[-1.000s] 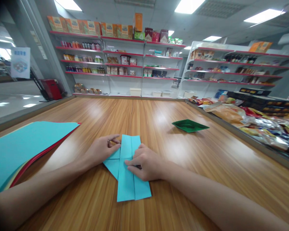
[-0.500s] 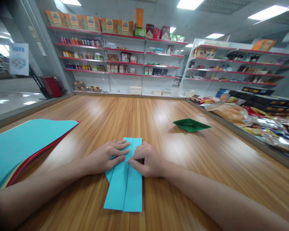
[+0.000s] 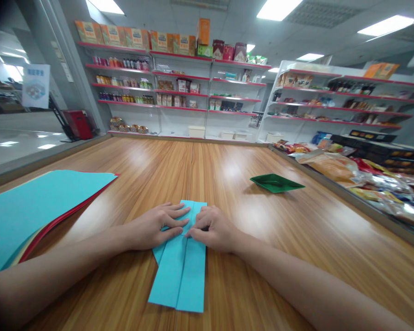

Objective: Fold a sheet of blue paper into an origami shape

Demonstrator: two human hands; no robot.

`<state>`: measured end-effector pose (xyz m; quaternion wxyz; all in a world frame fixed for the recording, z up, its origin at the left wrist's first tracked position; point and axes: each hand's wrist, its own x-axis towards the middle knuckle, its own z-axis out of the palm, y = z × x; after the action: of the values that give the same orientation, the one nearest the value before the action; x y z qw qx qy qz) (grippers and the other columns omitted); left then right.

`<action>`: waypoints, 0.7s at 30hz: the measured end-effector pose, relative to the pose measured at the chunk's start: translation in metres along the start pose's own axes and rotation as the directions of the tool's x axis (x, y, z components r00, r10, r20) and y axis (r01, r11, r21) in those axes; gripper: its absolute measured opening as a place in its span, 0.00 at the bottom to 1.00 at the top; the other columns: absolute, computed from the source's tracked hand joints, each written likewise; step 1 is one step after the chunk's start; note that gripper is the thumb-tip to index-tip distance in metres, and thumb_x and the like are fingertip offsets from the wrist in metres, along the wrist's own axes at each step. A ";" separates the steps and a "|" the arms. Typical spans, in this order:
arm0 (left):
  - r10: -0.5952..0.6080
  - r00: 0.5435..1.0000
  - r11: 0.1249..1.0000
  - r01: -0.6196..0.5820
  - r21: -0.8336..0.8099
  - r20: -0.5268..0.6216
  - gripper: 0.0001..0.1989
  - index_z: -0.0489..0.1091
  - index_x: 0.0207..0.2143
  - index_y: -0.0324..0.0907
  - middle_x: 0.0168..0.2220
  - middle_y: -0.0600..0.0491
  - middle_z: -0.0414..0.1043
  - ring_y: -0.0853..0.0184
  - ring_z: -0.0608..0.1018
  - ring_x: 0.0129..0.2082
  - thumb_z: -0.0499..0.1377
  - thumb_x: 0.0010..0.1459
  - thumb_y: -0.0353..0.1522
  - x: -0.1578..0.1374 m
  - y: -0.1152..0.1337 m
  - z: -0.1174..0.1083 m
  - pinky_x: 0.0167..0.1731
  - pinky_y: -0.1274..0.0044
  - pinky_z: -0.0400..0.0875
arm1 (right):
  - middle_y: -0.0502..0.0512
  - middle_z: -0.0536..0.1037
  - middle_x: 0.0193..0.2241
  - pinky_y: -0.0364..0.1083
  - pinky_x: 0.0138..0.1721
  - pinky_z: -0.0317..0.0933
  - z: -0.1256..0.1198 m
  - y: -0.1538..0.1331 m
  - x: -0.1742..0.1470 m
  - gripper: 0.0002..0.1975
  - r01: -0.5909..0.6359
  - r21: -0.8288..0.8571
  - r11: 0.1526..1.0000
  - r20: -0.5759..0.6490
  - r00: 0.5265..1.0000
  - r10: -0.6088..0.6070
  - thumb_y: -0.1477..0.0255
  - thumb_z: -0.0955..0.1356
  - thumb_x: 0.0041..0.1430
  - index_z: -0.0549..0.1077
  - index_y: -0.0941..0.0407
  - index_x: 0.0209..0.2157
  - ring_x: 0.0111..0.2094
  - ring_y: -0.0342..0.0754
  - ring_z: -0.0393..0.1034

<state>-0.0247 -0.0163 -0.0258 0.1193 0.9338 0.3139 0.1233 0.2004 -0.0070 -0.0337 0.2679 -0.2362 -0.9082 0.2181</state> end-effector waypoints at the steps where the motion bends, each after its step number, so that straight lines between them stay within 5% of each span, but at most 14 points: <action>1: -0.004 1.000 1.000 0.004 0.002 0.001 0.18 0.69 0.53 0.47 0.62 0.48 0.55 0.54 0.58 0.62 0.49 0.64 0.39 0.000 0.000 0.000 0.58 0.58 0.53 | 0.50 0.73 0.17 0.44 0.32 0.54 -0.001 0.000 0.000 0.13 0.000 0.003 1.000 0.000 1.000 0.000 0.71 0.65 0.59 0.80 0.56 0.25 0.23 0.41 0.62; 6: 0.020 1.000 1.000 -0.020 -0.004 0.020 0.16 0.71 0.50 0.46 0.61 0.49 0.59 0.54 0.59 0.61 0.50 0.64 0.37 -0.001 0.012 -0.006 0.57 0.59 0.55 | 0.50 0.69 0.15 0.46 0.34 0.54 -0.005 -0.006 -0.002 0.17 0.107 -0.046 0.993 -0.020 0.994 -0.108 0.72 0.65 0.57 0.73 0.58 0.16 0.23 0.42 0.61; 11: 0.100 0.993 0.995 -0.099 -0.019 0.068 0.13 0.73 0.45 0.45 0.54 0.50 0.69 0.58 0.66 0.57 0.52 0.63 0.35 0.002 0.030 -0.011 0.56 0.64 0.59 | 0.50 0.71 0.17 0.47 0.36 0.53 -0.007 -0.010 -0.009 0.13 0.234 -0.021 0.972 0.065 0.970 -0.233 0.74 0.66 0.54 0.72 0.58 0.17 0.26 0.42 0.64; 21: -0.093 0.980 0.991 0.074 0.109 0.177 0.29 0.48 0.64 0.39 0.66 0.45 0.43 0.57 0.46 0.65 0.50 0.63 0.38 0.004 0.034 0.001 0.61 0.61 0.47 | 0.48 0.64 0.15 0.43 0.27 0.52 -0.011 -0.002 -0.004 0.20 0.118 0.136 0.984 0.096 0.987 -0.132 0.71 0.65 0.58 0.64 0.59 0.14 0.21 0.40 0.58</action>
<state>-0.0019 -0.0404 -0.0157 0.1045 0.9320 0.3466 0.0162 0.2097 -0.0081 -0.0258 0.2480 -0.1491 -0.9179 0.2717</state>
